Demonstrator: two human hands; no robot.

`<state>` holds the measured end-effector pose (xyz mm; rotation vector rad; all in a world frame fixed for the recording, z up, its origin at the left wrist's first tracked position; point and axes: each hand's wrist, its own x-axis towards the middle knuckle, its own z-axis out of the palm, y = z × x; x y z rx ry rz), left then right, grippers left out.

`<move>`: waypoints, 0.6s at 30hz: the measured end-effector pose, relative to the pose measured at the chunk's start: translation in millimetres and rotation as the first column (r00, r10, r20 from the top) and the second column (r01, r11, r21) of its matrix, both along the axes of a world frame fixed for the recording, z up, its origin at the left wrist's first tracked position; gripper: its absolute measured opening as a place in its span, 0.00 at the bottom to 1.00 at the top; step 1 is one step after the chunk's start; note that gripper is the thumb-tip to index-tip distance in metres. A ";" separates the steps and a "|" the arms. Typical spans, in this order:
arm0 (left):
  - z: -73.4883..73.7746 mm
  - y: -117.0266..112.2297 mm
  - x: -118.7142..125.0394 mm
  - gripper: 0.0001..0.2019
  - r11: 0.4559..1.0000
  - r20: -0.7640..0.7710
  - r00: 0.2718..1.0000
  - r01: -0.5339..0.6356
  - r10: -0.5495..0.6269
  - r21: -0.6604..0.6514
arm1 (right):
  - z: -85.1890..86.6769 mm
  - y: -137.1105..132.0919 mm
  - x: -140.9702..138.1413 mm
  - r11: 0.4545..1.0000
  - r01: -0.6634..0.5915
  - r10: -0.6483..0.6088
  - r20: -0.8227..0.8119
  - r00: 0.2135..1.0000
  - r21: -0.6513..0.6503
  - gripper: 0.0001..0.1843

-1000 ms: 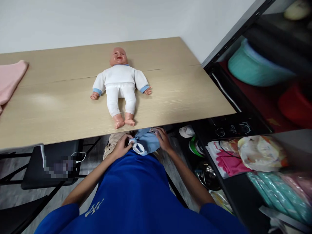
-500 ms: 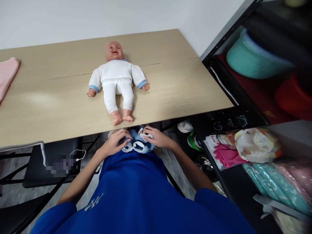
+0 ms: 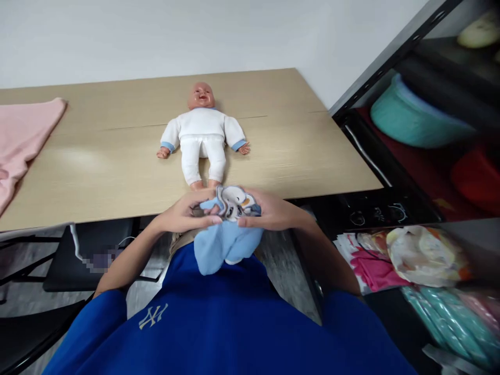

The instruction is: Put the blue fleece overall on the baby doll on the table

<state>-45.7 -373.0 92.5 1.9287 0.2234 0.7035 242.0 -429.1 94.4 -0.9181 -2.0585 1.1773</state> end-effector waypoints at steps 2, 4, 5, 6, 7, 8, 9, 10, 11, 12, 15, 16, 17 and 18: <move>6.8 3.5 -3.7 0.18 0.997 0.004 0.997 -0.082 0.082 -0.001 | -4.2 15.5 2.9 0.981 -0.181 0.185 0.049 0.982 -0.074 0.23; 8.8 7.1 -8.7 0.17 0.990 -0.052 0.990 -0.132 0.129 -0.051 | -6.3 24.2 2.5 0.981 -0.177 0.180 0.031 0.983 -0.082 0.22; 9.0 9.5 -11.5 0.17 0.987 -0.085 0.988 -0.135 0.128 -0.087 | -5.9 26.5 0.8 0.989 -0.132 0.132 -0.006 0.991 -0.065 0.22; 9.4 12.4 -14.5 0.18 0.985 -0.118 0.987 -0.124 0.110 -0.123 | -4.7 28.0 -1.7 0.995 -0.086 0.084 -0.052 0.995 -0.045 0.24; 10.4 15.8 -17.7 0.19 0.982 -0.146 0.986 -0.104 0.081 -0.158 | -3.1 29.5 -5.0 0.998 -0.048 0.045 -0.101 0.994 -0.029 0.26; 12.2 19.5 -20.9 0.20 0.980 -0.172 0.984 -0.076 0.044 -0.184 | -1.6 31.2 -8.7 1.000 -0.023 0.020 -0.140 0.990 -0.021 0.27; 14.6 23.2 -24.0 0.22 0.979 -0.197 0.980 -0.048 0.008 -0.200 | -0.5 33.6 -12.3 1.000 -0.002 -0.001 -0.163 0.987 -0.023 0.27; 17.4 26.9 -26.9 0.24 0.978 -0.222 0.975 -0.029 -0.019 -0.209 | 0.0 36.8 -15.6 0.999 0.013 -0.019 -0.170 0.985 -0.032 0.27; 20.1 30.5 -29.5 0.24 0.977 -0.240 0.970 -0.020 -0.032 -0.211 | 0.1 40.7 -18.2 0.999 0.022 -0.029 -0.160 0.987 -0.050 0.28; 22.2 33.8 -31.7 0.24 0.979 -0.244 0.969 -0.018 -0.032 -0.202 | -0.2 45.1 -19.6 0.997 0.009 -0.019 -0.135 0.991 -0.073 0.29; 23.2 42.3 -34.9 0.24 0.990 -0.176 0.984 -0.051 0.028 -0.129 | -0.2 57.7 -15.7 0.980 -0.151 0.148 -0.029 0.989 -0.126 0.35; 22.0 44.6 -34.9 0.25 0.992 -0.140 0.988 -0.076 0.061 -0.103 | 0.3 60.9 -12.3 0.970 -0.206 0.207 0.000 0.978 -0.128 0.38; 20.5 46.4 -34.7 0.26 0.991 -0.114 0.989 -0.102 0.092 -0.085 | 0.9 63.2 -8.6 0.963 -0.239 0.243 0.020 0.970 -0.126 0.40; 19.3 47.8 -34.3 0.27 0.989 -0.102 0.988 -0.124 0.116 -0.085 | 1.2 64.7 -5.2 0.961 -0.247 0.253 0.029 0.967 -0.126 0.42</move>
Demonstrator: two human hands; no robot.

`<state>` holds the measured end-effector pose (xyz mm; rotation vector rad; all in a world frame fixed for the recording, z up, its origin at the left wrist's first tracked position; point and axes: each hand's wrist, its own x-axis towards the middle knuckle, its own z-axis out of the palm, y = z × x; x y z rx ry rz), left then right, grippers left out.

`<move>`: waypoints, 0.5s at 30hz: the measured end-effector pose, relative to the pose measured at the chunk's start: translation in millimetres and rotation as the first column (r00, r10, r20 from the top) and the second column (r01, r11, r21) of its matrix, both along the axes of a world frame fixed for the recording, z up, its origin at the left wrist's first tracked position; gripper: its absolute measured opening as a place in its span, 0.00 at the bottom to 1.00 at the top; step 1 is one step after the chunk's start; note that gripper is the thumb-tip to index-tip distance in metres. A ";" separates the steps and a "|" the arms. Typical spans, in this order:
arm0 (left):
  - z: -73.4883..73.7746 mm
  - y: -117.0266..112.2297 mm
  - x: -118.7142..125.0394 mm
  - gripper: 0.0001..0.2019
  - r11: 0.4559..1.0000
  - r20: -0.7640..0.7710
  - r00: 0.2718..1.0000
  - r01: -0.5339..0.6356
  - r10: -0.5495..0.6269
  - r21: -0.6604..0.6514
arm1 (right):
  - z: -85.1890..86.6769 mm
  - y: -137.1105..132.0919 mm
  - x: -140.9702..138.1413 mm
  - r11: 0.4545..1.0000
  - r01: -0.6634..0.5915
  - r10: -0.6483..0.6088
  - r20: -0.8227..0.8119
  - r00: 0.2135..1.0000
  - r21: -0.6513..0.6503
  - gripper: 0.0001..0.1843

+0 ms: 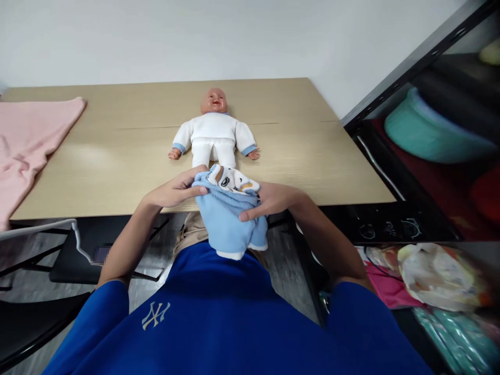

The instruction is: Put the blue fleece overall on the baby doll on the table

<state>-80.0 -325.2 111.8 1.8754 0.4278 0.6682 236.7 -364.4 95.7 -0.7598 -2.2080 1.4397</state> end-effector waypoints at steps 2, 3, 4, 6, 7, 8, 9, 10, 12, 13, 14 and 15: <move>-0.8 2.0 0.1 0.29 0.999 -0.019 1.000 -0.004 0.003 -0.043 | -0.5 1.5 3.3 0.998 0.062 -0.063 -0.034 0.997 -0.019 0.42; -0.2 2.7 -0.5 0.31 0.996 -0.041 0.999 0.022 -0.026 -0.081 | -1.5 2.0 2.5 0.992 0.120 -0.123 -0.078 0.989 -0.034 0.41; 0.6 3.6 -1.7 0.33 0.990 -0.059 0.995 0.067 -0.075 -0.124 | -3.0 2.5 0.2 0.982 0.184 -0.189 -0.132 0.973 -0.046 0.40; 1.1 5.8 -5.1 0.35 0.962 -0.081 0.976 0.183 -0.203 -0.203 | -6.8 4.2 -7.5 0.955 0.292 -0.297 -0.232 0.926 -0.057 0.39; -0.2 7.2 -7.1 0.35 0.947 -0.088 0.964 0.228 -0.253 -0.226 | -8.8 5.4 -11.7 0.946 0.319 -0.323 -0.262 0.909 -0.059 0.38; -3.0 8.6 -8.7 0.35 0.941 -0.083 0.959 0.243 -0.269 -0.237 | -10.6 6.7 -15.1 0.944 0.324 -0.329 -0.270 0.905 -0.064 0.38; -7.5 9.9 -10.0 0.35 0.944 -0.070 0.965 0.228 -0.252 -0.240 | -12.3 7.9 -17.2 0.949 0.306 -0.314 -0.259 0.913 -0.073 0.38; -13.4 11.1 -10.8 0.35 0.952 -0.045 0.977 0.192 -0.208 -0.237 | -13.8 9.0 -17.8 0.960 0.267 -0.279 -0.238 0.930 -0.083 0.40; -27.8 12.7 -10.6 0.35 0.966 0.041 0.996 0.085 -0.077 -0.244 | -16.1 10.6 -14.7 0.983 0.158 -0.174 -0.187 0.967 -0.096 0.44; -35.0 13.0 -9.9 0.35 0.966 0.084 0.996 0.038 -0.016 -0.258 | -17.1 11.0 -11.6 0.990 0.103 -0.119 -0.167 0.979 -0.098 0.47; -41.0 13.0 -8.8 0.34 0.962 0.111 0.994 0.007 0.024 -0.272 | -18.0 11.2 -8.2 0.993 0.063 -0.078 -0.155 0.985 -0.102 0.49; -45.5 12.6 -7.7 0.32 0.958 0.121 0.992 -0.008 0.044 -0.285 | -18.9 11.4 -5.1 0.993 0.044 -0.060 -0.153 0.986 -0.108 0.50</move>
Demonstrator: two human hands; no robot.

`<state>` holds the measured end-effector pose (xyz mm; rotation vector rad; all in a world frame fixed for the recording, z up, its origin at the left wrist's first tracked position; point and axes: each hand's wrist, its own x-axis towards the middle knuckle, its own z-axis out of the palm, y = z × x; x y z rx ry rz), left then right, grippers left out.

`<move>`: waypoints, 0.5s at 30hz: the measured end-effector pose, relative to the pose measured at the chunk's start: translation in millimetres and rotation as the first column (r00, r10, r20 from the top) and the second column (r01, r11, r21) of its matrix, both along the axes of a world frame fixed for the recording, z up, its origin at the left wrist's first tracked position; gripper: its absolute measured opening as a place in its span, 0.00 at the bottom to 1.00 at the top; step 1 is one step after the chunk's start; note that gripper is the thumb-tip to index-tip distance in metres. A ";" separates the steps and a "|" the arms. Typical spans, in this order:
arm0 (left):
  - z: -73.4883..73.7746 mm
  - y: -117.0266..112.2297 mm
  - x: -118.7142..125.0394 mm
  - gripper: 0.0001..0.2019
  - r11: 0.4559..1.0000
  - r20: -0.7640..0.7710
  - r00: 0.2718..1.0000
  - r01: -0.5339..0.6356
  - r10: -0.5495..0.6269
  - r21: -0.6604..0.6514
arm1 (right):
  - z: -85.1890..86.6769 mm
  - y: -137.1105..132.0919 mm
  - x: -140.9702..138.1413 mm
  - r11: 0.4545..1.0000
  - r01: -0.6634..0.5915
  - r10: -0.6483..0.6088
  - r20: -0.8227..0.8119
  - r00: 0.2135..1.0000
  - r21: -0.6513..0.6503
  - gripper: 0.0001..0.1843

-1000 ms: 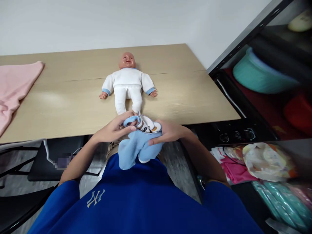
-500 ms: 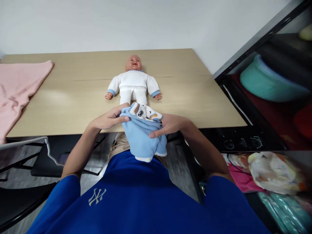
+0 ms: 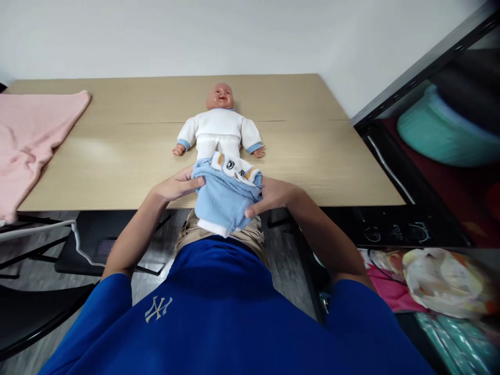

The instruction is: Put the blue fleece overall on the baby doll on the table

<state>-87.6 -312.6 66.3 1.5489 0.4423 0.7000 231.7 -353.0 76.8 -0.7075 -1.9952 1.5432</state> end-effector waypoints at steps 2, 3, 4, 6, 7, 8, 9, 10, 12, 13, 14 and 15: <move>-2.7 -2.0 2.4 0.30 1.000 -0.020 1.000 -0.005 0.004 -0.015 | -2.1 0.4 4.2 0.999 0.032 -0.032 -0.020 0.999 -0.025 0.51; -1.2 -3.5 3.4 0.29 1.000 -0.049 0.999 0.007 -0.007 -0.013 | -3.3 0.8 4.7 0.996 0.071 -0.073 -0.043 0.996 -0.045 0.50; 1.5 -5.2 4.2 0.29 1.000 -0.081 0.997 0.016 -0.016 -0.008 | -4.4 1.2 4.2 0.991 0.112 -0.117 -0.071 0.991 -0.071 0.49; 8.0 -8.4 4.6 0.28 1.000 -0.120 0.992 0.023 -0.023 -0.002 | -5.9 1.7 0.0 0.974 0.182 -0.198 -0.122 0.972 -0.134 0.45; 10.6 -9.5 4.2 0.29 0.999 -0.116 0.993 0.035 -0.036 -0.011 | -5.8 1.6 -3.2 0.966 0.200 -0.223 -0.134 0.965 -0.166 0.44; 12.3 -10.1 3.3 0.31 0.998 -0.098 0.993 0.064 -0.066 -0.027 | -5.0 1.1 -6.8 0.959 0.208 -0.236 -0.133 0.963 -0.195 0.42; 13.1 -10.1 2.1 0.33 0.993 -0.078 0.990 0.112 -0.116 -0.045 | -3.4 0.4 -10.3 0.953 0.208 -0.238 -0.122 0.964 -0.219 0.41; 13.3 -9.6 0.6 0.34 0.984 -0.070 0.983 0.167 -0.171 -0.058 | -1.3 -0.4 -13.5 0.950 0.201 -0.231 -0.105 0.967 -0.240 0.40; 13.1 -8.4 -2.1 0.35 0.976 -0.084 0.974 0.206 -0.212 -0.068 | 3.2 -1.4 -17.4 0.944 0.175 -0.200 -0.062 0.978 -0.279 0.39; 13.2 -8.4 -2.9 0.35 0.982 -0.097 0.978 0.179 -0.185 -0.068 | 4.7 -1.3 -18.1 0.942 0.164 -0.183 -0.038 0.982 -0.293 0.39; 13.6 -9.0 -3.1 0.34 0.989 -0.109 0.985 0.129 -0.136 -0.067 | 5.3 -0.5 -18.3 0.942 0.154 -0.166 -0.012 0.986 -0.298 0.40; 14.2 -10.5 -2.6 0.33 0.995 -0.121 0.989 0.072 -0.079 -0.065 | 4.6 0.7 -18.2 0.945 0.151 -0.153 0.014 0.988 -0.289 0.42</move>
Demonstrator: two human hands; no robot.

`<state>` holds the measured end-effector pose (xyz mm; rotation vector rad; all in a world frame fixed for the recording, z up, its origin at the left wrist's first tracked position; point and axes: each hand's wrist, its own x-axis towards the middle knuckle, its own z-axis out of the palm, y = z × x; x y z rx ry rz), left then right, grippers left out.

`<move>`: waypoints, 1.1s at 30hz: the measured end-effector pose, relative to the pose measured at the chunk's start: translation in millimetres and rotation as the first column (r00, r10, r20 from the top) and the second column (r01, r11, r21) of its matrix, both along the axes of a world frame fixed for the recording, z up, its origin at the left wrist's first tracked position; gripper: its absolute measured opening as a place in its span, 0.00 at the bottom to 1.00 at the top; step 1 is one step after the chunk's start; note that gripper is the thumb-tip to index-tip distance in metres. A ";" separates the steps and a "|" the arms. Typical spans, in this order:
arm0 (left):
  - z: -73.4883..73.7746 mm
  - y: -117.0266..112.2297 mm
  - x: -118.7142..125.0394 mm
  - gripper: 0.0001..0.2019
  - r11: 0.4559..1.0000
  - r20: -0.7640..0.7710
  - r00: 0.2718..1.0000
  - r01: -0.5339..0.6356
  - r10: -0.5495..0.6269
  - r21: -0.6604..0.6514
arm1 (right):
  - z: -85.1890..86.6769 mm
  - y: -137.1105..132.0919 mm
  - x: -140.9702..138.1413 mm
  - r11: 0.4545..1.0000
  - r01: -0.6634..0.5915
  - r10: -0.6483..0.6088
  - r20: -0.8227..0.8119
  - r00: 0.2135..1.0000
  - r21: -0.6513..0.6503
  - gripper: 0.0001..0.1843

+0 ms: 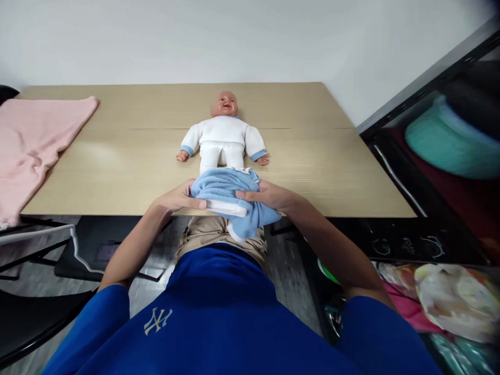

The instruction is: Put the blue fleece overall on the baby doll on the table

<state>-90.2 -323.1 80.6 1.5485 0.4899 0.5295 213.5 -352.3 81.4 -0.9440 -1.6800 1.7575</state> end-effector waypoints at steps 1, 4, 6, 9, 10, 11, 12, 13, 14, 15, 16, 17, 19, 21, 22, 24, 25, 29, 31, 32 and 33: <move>0.4 -2.3 1.3 0.32 0.999 -0.021 0.998 -0.054 0.054 0.005 | -2.0 1.5 -0.2 1.000 0.000 -0.001 0.028 1.000 0.024 0.46; -3.1 -11.1 8.7 0.26 0.979 -0.145 0.969 -0.199 0.202 0.036 | -14.9 4.9 -5.5 0.976 0.119 -0.139 0.101 0.985 0.183 0.50; -11.7 -15.0 15.2 0.21 0.939 -0.203 0.917 -0.342 0.343 0.041 | -26.4 5.1 -12.2 0.930 0.240 -0.283 0.124 0.951 0.277 0.43; -30.6 -14.8 24.8 0.18 0.853 -0.243 0.822 -0.518 0.516 0.059 | -41.6 4.6 -20.4 0.889 0.330 -0.383 0.121 0.916 0.318 0.31; -36.6 -13.6 27.7 0.18 0.831 -0.247 0.796 -0.551 0.552 0.078 | -45.6 5.0 -21.8 0.883 0.346 -0.398 0.117 0.910 0.317 0.28; -41.8 -12.0 30.4 0.18 0.813 -0.244 0.777 -0.574 0.580 0.101 | -49.0 5.8 -22.6 0.874 0.367 -0.421 0.121 0.899 0.318 0.25; -46.0 -10.2 32.9 0.17 0.798 -0.236 0.764 -0.589 0.600 0.124 | -51.9 7.0 -23.2 0.860 0.394 -0.454 0.135 0.881 0.324 0.22; -49.0 -8.2 35.1 0.17 0.788 -0.225 0.756 -0.599 0.615 0.141 | -54.5 8.5 -23.7 0.844 0.420 -0.490 0.160 0.857 0.334 0.20; -50.9 -5.9 37.1 0.17 0.779 -0.214 0.749 -0.609 0.626 0.150 | -56.9 10.4 -24.3 0.825 0.444 -0.526 0.191 0.829 0.349 0.19; -52.0 -3.3 38.8 0.16 0.773 -0.208 0.745 -0.616 0.634 0.151 | -59.2 12.6 -25.0 0.807 0.462 -0.558 0.220 0.800 0.367 0.18; -52.6 -0.1 40.3 0.16 0.772 -0.204 0.744 -0.620 0.636 0.143 | -61.4 15.3 -25.8 0.793 0.473 -0.582 0.244 0.776 0.384 0.18; -52.9 3.6 41.7 0.16 0.776 -0.204 0.750 -0.618 0.630 0.124 | -63.5 18.7 -26.4 0.781 0.482 -0.599 0.260 0.757 0.396 0.18; -53.7 13.2 44.4 0.15 0.793 -0.212 0.768 -0.605 0.604 0.068 | -67.0 28.1 -26.5 0.772 0.490 -0.613 0.270 0.743 0.405 0.18; -55.6 24.9 47.4 0.15 0.806 -0.212 0.784 -0.591 0.584 0.033 | -68.6 41.1 -24.3 0.773 0.490 -0.614 0.280 0.738 0.404 0.17; -56.8 31.0 49.1 0.15 0.806 -0.203 0.785 -0.591 0.586 0.038 | -67.9 48.3 -22.5 0.774 0.487 -0.614 0.288 0.735 0.405 0.17; -59.2 41.5 51.8 0.13 0.784 -0.174 0.765 -0.612 0.620 0.105 | -62.6 61.3 -18.8 0.777 0.476 -0.610 0.306 0.731 0.412 0.16; -59.7 44.7 52.4 0.13 0.763 -0.159 0.746 -0.628 0.646 0.152 | -57.7 66.0 -17.5 0.780 0.464 -0.605 0.317 0.730 0.421 0.16; -54.0 37.3 45.6 0.14 0.712 -0.174 0.693 -0.656 0.700 0.250 | -26.9 64.8 -21.6 0.817 0.317 -0.531 0.412 0.740 0.482 0.15; -47.7 23.9 37.4 0.15 0.730 -0.238 0.690 -0.635 0.683 0.254 | -11.0 55.8 -29.2 0.849 0.191 -0.467 0.532 0.706 0.493 0.14; -44.7 16.7 33.0 0.15 0.741 -0.287 0.683 -0.620 0.672 0.258 | -4.7 51.1 -33.8 0.865 0.125 -0.435 0.602 0.670 0.485 0.15; -42.2 10.2 29.0 0.15 0.753 -0.344 0.670 -0.603 0.658 0.264 | 0.2 47.0 -38.6 0.879 0.065 -0.404 0.667 0.626 0.472 0.17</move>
